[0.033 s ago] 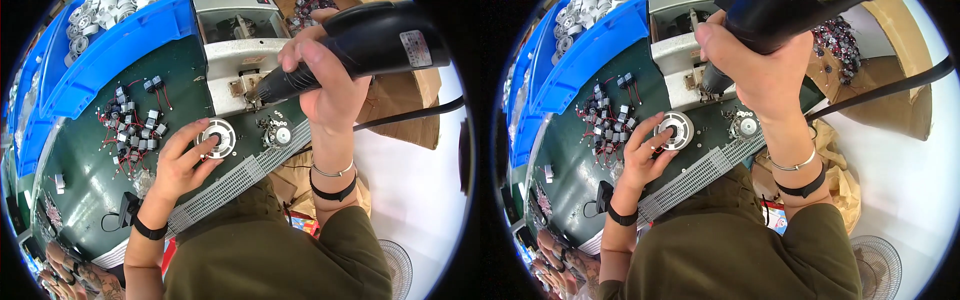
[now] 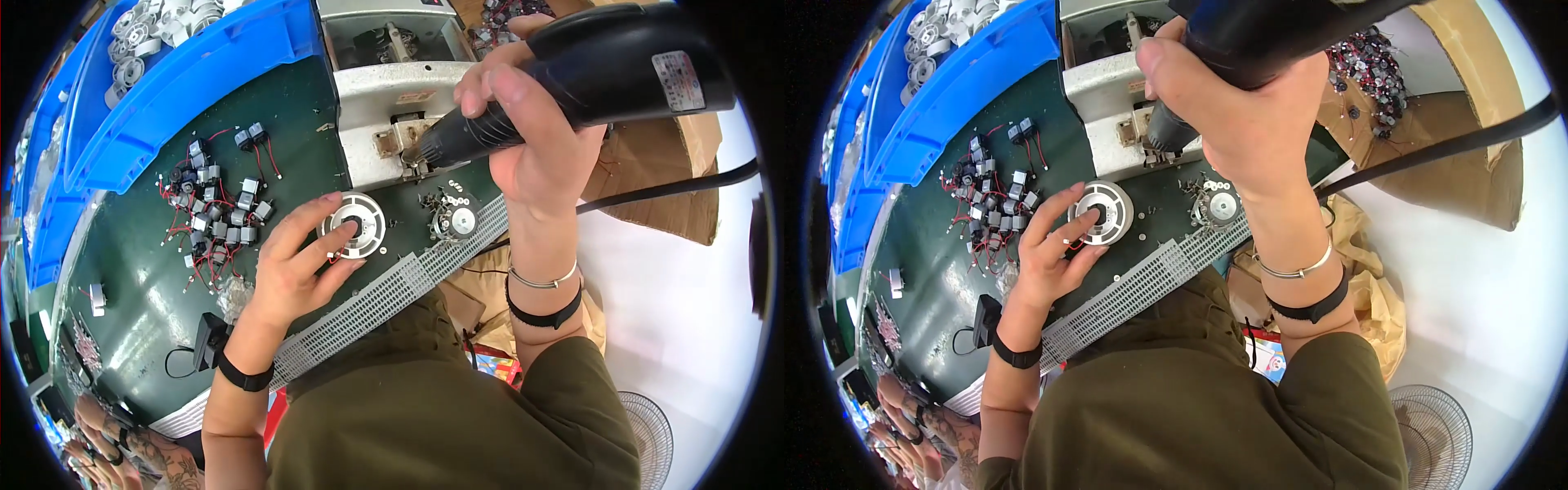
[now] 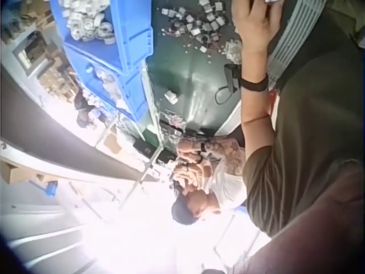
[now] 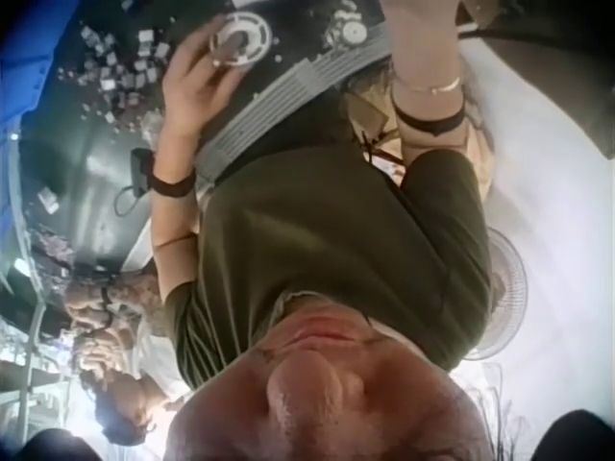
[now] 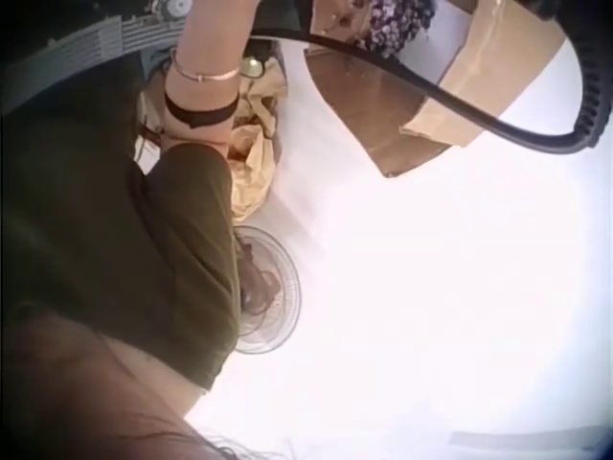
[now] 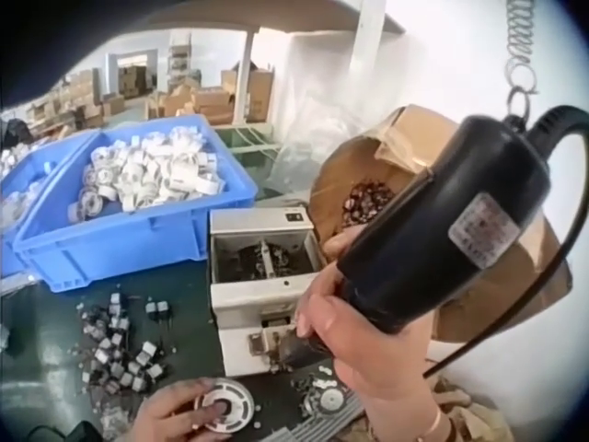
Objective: Assembling small circular electronic components into housings using an electric screwdriver at a factory workbench.
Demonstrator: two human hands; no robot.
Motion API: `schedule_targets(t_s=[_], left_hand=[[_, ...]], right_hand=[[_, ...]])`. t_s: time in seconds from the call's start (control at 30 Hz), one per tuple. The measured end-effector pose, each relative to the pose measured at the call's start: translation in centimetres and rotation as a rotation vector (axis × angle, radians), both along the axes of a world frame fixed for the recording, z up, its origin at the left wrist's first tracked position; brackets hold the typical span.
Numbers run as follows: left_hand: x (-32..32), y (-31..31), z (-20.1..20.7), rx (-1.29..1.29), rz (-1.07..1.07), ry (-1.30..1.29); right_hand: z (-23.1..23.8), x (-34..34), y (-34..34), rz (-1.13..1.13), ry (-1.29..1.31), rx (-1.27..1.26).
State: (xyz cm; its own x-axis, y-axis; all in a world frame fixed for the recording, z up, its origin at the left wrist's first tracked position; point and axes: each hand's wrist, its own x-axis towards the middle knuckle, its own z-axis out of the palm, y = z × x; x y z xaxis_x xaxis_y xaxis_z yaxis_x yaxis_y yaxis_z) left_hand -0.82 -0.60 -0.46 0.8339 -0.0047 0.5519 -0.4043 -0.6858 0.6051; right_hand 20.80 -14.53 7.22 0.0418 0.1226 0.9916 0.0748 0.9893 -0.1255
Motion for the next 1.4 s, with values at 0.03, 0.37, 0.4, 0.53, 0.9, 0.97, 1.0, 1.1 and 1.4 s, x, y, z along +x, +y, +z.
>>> schedule_targets(t_s=[0.03, 0.37, 0.4, 0.53, 0.9, 0.97, 1.0, 1.1, 1.4], left_hand=[[-0.1, 0.2, 0.0, 0.008, 0.004, -0.009], [0.1, 0.3, -0.1, 0.036, -0.046, -0.017], [0.2, 0.3, 0.1, 0.058, -0.031, -0.036], [0.4, 0.4, 0.4, 0.132, 0.003, -0.064], [0.6, -0.4, 0.3, 0.14, 0.071, -0.084], [0.6, -0.6, 0.5, 0.139, 0.079, -0.094], [0.6, -0.5, 0.4, 0.138, 0.085, -0.09], [0.5, -0.5, 0.2, 0.12, 0.085, -0.098], [0.5, -0.5, -0.2, 0.107, 0.091, -0.105]], right_hand=[[0.8, -2.3, -1.8, -0.233, 0.192, -0.302], [1.8, -5.8, -2.8, -0.693, 0.524, -0.607], [1.7, -6.1, -2.9, -0.692, 0.524, -0.607], [1.6, -7.2, -4.4, -0.666, 0.584, -0.664], [5.0, -9.8, -1.7, -0.578, 0.403, -0.867], [3.7, -8.7, -1.4, -0.476, 0.398, -0.81], [3.1, -8.4, -1.2, -0.373, 0.396, -0.75], [2.8, -8.6, -1.1, -0.369, 0.402, -0.747], [4.0, -9.3, -2.0, -0.503, 0.465, -0.898]])
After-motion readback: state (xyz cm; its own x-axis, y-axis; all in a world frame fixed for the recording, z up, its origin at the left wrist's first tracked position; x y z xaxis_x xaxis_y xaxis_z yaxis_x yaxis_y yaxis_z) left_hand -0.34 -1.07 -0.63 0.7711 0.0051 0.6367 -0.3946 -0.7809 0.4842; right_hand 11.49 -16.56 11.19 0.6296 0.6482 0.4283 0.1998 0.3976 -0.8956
